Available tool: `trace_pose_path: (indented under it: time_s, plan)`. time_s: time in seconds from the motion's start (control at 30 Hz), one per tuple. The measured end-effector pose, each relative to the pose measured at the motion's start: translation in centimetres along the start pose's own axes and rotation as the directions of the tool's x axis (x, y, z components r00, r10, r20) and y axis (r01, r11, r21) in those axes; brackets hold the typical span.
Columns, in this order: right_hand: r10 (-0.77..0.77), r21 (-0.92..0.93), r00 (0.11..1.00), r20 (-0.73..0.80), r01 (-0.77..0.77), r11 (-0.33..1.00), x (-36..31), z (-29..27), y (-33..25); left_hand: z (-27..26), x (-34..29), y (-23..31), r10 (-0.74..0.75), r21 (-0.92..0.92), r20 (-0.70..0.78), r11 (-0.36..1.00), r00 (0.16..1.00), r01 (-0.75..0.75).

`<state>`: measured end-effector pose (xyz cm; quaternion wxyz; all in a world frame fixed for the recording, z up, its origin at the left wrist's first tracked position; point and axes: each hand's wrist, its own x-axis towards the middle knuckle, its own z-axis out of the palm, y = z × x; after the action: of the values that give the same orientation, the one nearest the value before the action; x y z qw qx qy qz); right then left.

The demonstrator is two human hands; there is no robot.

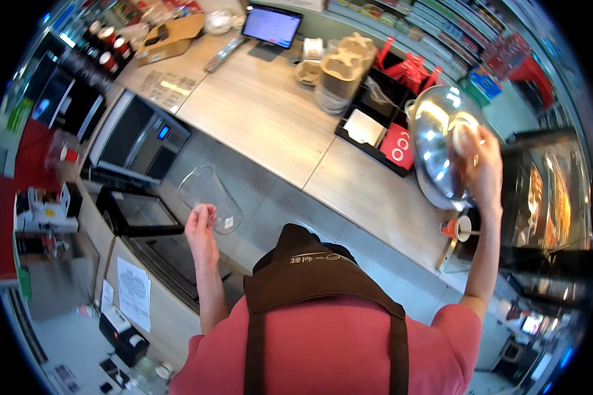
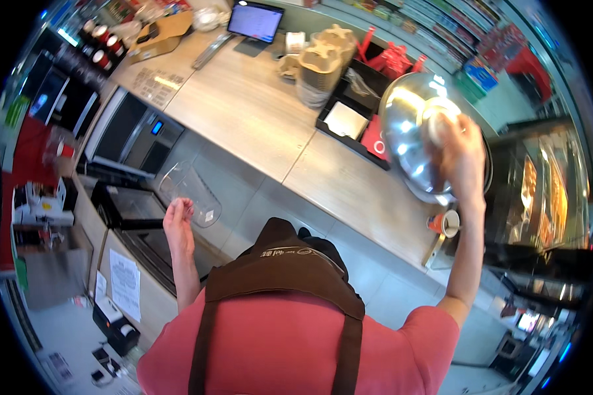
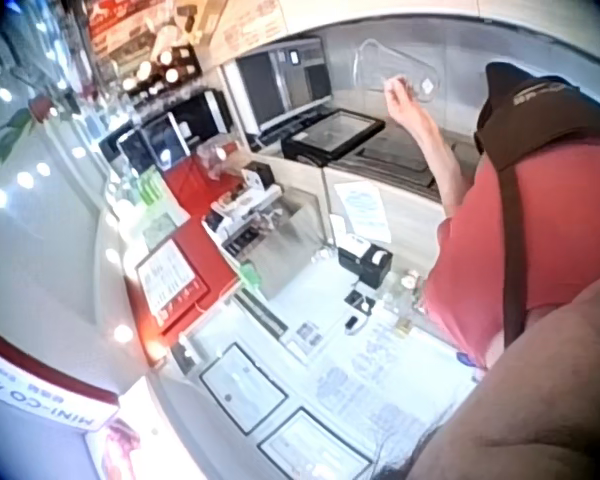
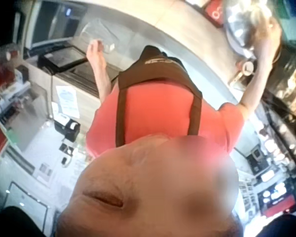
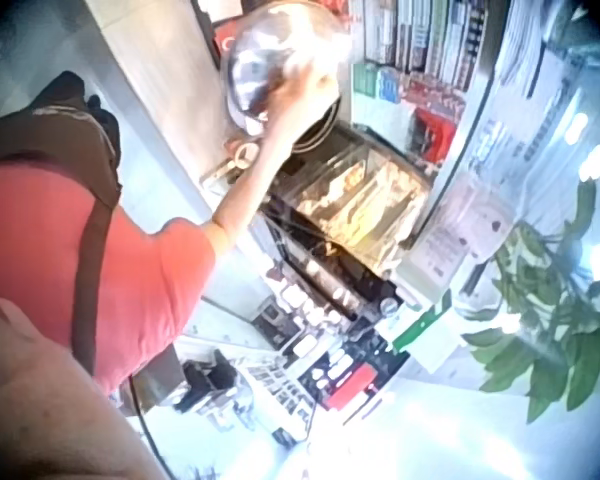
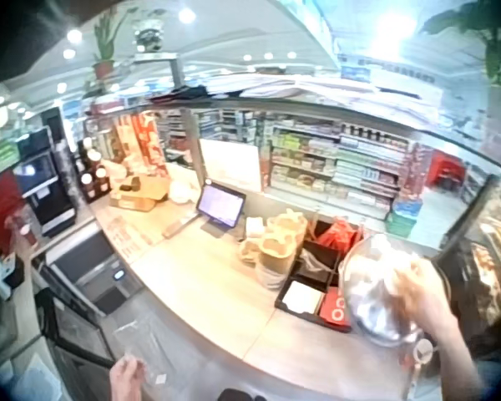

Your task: The person retrieves a packaged item from a microwave, places it in a display warmer, then scoops marinated eggs from a rice cooker into a plastic bag. They complete a transaction at the register, pack the items with a bottle of juice, and hand the bag to a customer.

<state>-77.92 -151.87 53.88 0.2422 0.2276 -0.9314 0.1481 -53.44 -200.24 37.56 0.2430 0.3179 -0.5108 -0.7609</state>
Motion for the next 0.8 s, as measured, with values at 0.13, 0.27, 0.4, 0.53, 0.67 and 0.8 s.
trace_pose_path:
  time_s: [0.13,0.27,0.4,0.53,0.67,0.8]
  plan:
    - [-0.349,0.155,0.921,0.176,0.324,0.933,-0.1,7.0,-7.7,-0.2,-1.0,0.3,0.006,-0.022,-0.052,1.000,0.999,-0.007]
    - [-0.558,0.367,0.788,0.259,0.454,0.812,-0.3,17.2,-13.1,-1.0,-2.1,0.3,0.042,-0.053,-0.111,0.997,0.993,-0.048]
    - [-0.667,0.439,0.697,0.263,0.529,0.727,1.4,25.5,-17.4,-2.2,-3.2,1.5,0.082,-0.049,-0.192,0.994,0.978,-0.093]
    - [-0.666,0.448,0.688,0.290,0.517,0.729,3.1,31.7,-19.4,-5.2,-3.2,2.6,0.157,-0.046,-0.243,0.984,0.957,-0.173]
    - [-0.616,0.435,0.702,0.357,0.459,0.775,4.6,34.7,-19.5,-8.4,-1.1,3.9,0.146,-0.071,-0.329,0.981,0.933,-0.179]
    - [-0.575,0.409,0.708,0.410,0.421,0.809,5.5,37.2,-20.0,-12.6,2.7,5.1,0.166,-0.062,-0.364,0.978,0.916,-0.201]
